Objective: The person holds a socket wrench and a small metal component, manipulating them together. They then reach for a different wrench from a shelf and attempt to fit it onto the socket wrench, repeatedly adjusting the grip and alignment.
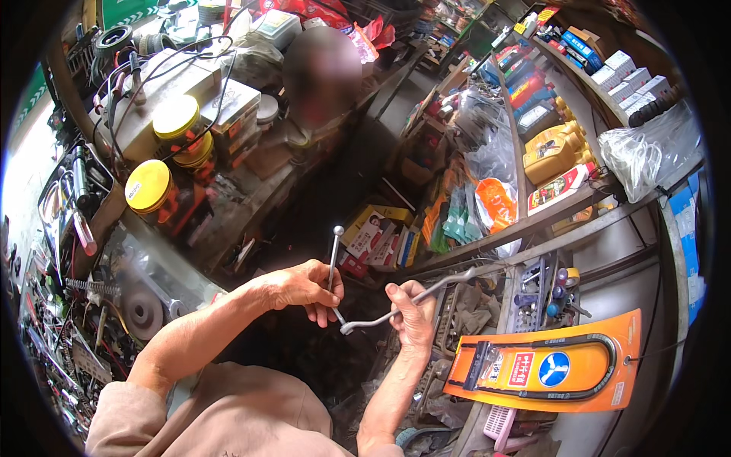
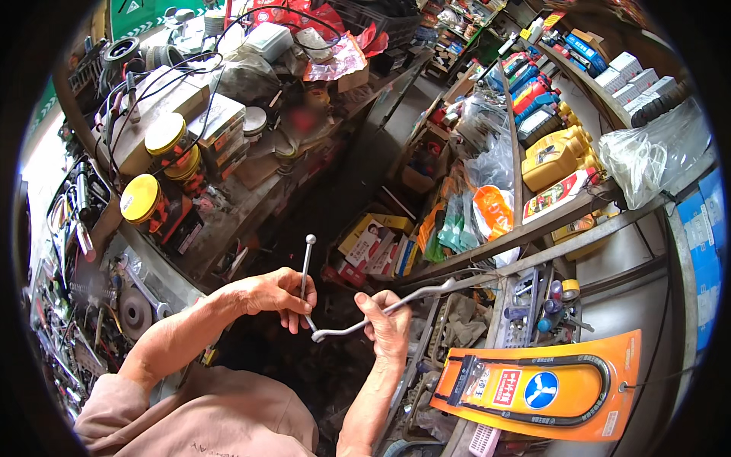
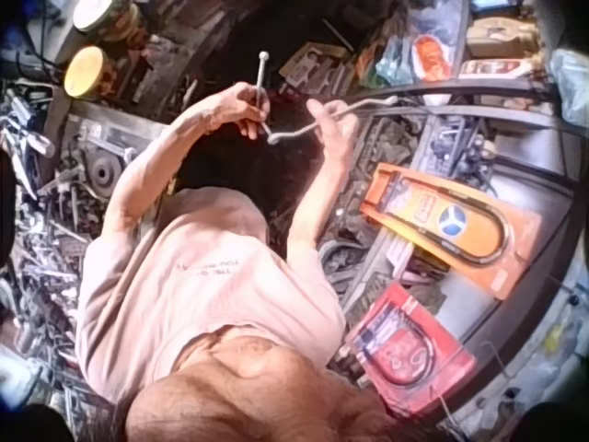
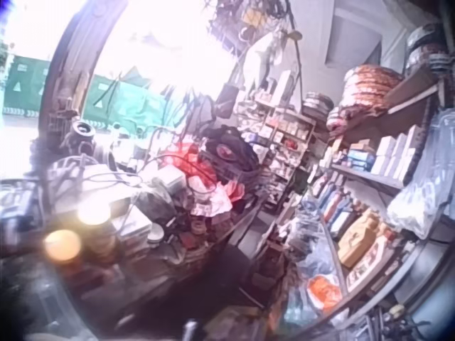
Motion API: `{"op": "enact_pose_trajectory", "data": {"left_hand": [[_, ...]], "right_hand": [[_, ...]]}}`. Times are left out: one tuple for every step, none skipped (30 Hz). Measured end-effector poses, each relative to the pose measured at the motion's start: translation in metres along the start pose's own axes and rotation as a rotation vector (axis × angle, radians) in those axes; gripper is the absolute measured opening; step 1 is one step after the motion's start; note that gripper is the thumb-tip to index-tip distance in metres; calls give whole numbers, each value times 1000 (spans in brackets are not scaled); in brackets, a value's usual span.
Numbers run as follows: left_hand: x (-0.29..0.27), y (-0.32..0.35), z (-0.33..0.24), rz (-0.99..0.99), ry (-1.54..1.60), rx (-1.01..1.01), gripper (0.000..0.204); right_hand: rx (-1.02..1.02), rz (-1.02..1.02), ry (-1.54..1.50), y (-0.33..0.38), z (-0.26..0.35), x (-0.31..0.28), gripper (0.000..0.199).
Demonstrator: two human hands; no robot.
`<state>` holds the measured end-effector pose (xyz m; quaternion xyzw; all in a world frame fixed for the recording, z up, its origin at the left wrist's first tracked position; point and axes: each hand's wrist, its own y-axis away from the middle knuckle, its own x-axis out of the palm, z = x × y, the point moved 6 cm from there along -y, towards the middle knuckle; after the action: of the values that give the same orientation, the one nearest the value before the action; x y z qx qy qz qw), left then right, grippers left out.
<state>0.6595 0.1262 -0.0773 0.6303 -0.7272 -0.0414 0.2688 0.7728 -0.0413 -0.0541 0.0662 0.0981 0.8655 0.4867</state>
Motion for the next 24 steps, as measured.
{"op": "enact_pose_trajectory", "data": {"left_hand": [[-3,0,1,-39,10,-4,9],[-5,0,3,-79,25,3,9],[-6,-1,6,-119,40,11,9],[-7,-2,7,-154,56,18,9],[-6,-1,7,-200,81,-5,9],[-9,0,5,-270,114,-4,9],[-13,1,5,-343,147,-6,9],[-17,2,6,-413,179,-8,9],[-23,3,6,-445,223,31,8],[-27,3,6,-453,281,79,12],[-29,4,5,-462,329,113,13],[-30,5,3,-472,376,146,13],[-31,4,2,-500,414,167,9],[-31,2,3,-461,491,187,7],[-33,-2,6,-422,567,207,5],[-33,-3,6,-384,644,227,4],[-31,-2,4,-365,663,221,2],[-31,-3,4,-341,663,221,2],[-32,-2,5,-323,664,223,2],[-31,-2,4,-295,666,227,2],[-31,-3,7,-265,669,220,3],[-28,-1,5,-211,622,221,5],[-18,-2,1,-131,500,200,6],[-10,-1,-3,-59,377,184,7]], "right_hand": [[-80,-84,185,7,23,5,34],[-183,-98,313,12,36,9,34],[-256,-87,388,18,45,13,33],[-328,-81,465,27,53,17,33],[-332,-108,496,37,55,22,32],[-379,-131,579,46,56,26,29],[-390,-144,574,57,60,32,26],[-400,-160,571,66,62,37,25],[-387,-152,488,71,52,37,20],[-437,-120,569,78,58,42,18],[-531,-168,564,81,53,43,24],[-625,-216,558,84,42,44,29],[-581,-253,425,87,24,43,32],[-547,-284,276,91,16,48,35],[-499,-286,62,91,0,51,37],[-448,-285,-151,90,-17,52,40],[-386,-247,-402,88,-30,54,41],[-307,-230,-626,86,-39,54,39],[-198,-211,-840,80,-47,55,37],[-93,-194,-1047,73,-53,53,36],[-39,-79,-1197,64,-58,50,34],[23,-40,-1271,55,-62,45,31],[40,-29,-1261,46,-76,31,30],[62,-10,-1251,38,-84,21,29]]}}
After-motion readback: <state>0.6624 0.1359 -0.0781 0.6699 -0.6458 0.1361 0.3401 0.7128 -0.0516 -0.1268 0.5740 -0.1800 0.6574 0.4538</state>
